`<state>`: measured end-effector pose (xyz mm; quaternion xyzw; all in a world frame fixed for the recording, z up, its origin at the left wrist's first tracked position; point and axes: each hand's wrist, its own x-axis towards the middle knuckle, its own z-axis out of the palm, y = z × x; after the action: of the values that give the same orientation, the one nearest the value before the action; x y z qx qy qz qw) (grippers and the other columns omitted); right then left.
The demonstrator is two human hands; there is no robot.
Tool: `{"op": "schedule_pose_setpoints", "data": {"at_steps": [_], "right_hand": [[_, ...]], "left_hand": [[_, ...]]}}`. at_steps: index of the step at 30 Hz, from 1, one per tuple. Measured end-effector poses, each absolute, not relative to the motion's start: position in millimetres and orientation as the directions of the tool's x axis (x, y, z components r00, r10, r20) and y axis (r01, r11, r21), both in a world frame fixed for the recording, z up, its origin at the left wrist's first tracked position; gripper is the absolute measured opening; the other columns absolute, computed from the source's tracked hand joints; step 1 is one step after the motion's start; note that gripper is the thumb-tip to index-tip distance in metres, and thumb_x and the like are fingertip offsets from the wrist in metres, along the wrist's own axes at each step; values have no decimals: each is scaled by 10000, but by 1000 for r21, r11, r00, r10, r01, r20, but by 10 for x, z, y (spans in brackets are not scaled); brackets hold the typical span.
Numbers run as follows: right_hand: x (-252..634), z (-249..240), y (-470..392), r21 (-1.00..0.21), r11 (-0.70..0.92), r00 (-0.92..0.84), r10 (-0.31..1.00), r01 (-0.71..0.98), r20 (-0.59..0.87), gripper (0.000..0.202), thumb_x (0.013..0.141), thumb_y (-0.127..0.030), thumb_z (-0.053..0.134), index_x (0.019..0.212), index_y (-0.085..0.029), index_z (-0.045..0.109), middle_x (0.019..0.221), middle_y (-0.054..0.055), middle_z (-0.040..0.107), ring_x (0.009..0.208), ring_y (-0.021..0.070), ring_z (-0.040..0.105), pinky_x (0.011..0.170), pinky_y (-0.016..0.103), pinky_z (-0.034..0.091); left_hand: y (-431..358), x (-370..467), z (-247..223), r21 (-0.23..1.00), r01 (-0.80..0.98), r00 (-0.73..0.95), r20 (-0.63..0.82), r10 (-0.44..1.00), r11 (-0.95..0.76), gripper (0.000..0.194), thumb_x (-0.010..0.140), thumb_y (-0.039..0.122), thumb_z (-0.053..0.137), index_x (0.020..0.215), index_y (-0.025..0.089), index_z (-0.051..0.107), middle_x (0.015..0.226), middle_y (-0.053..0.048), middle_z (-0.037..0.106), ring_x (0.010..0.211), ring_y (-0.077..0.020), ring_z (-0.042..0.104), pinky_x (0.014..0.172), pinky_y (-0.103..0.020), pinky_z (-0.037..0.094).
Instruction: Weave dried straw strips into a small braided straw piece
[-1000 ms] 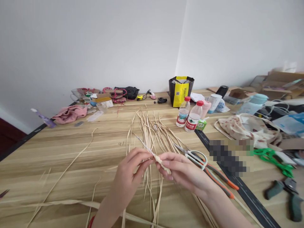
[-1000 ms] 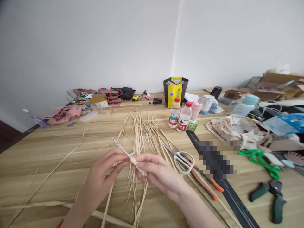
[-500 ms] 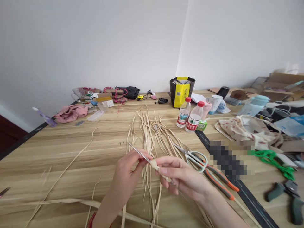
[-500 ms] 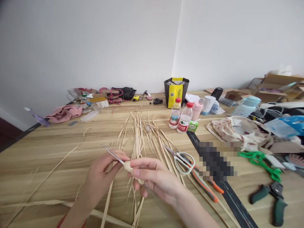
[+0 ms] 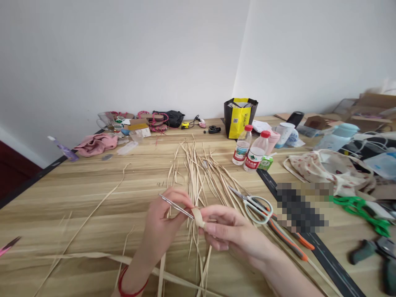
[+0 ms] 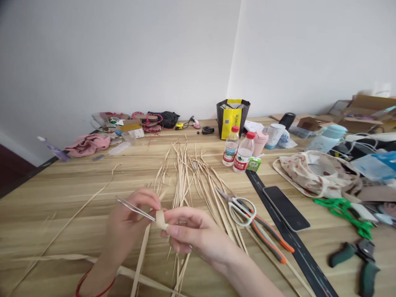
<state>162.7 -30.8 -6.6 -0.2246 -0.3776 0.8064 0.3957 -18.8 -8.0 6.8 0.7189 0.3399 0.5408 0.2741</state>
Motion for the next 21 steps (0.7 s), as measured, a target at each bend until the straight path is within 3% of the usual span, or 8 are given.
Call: {"op": "schedule_pose_setpoints", "data": {"at_steps": [9, 15, 21], "right_hand": [[1601, -46, -325, -826, -376, -646, 763, -421, -18, 201, 818, -240, 687, 1010, -191, 716, 771, 19, 595, 511, 37, 412, 481, 211, 249], [1683, 16, -317, -876, -255, -640, 765, -410, 77, 294, 918, -242, 553, 1206, -244, 613, 808, 22, 591, 541, 52, 410, 505, 230, 247], [1791, 39, -253, -928, -20, -447, 880, -372, 161, 423, 962, -258, 460, 1380, -310, 424, 834, 10, 566, 563, 73, 387, 524, 242, 275]], "left_hand": [[-125, -198, 130, 820, 167, 278, 493, 824, -547, 167, 831, 84, 590, 761, 222, 651, 764, 25, 661, 708, -121, 625, 654, -214, 471], [-122, -207, 128, 831, 316, 307, 368, 878, -458, 87, 883, 207, 559, 886, 235, 642, 813, 29, 644, 776, -123, 608, 723, -216, 449], [-133, -220, 149, 785, 511, 282, 231, 931, -349, 139, 917, 330, 511, 919, 237, 613, 819, 26, 633, 750, -133, 576, 677, -235, 430]]}}
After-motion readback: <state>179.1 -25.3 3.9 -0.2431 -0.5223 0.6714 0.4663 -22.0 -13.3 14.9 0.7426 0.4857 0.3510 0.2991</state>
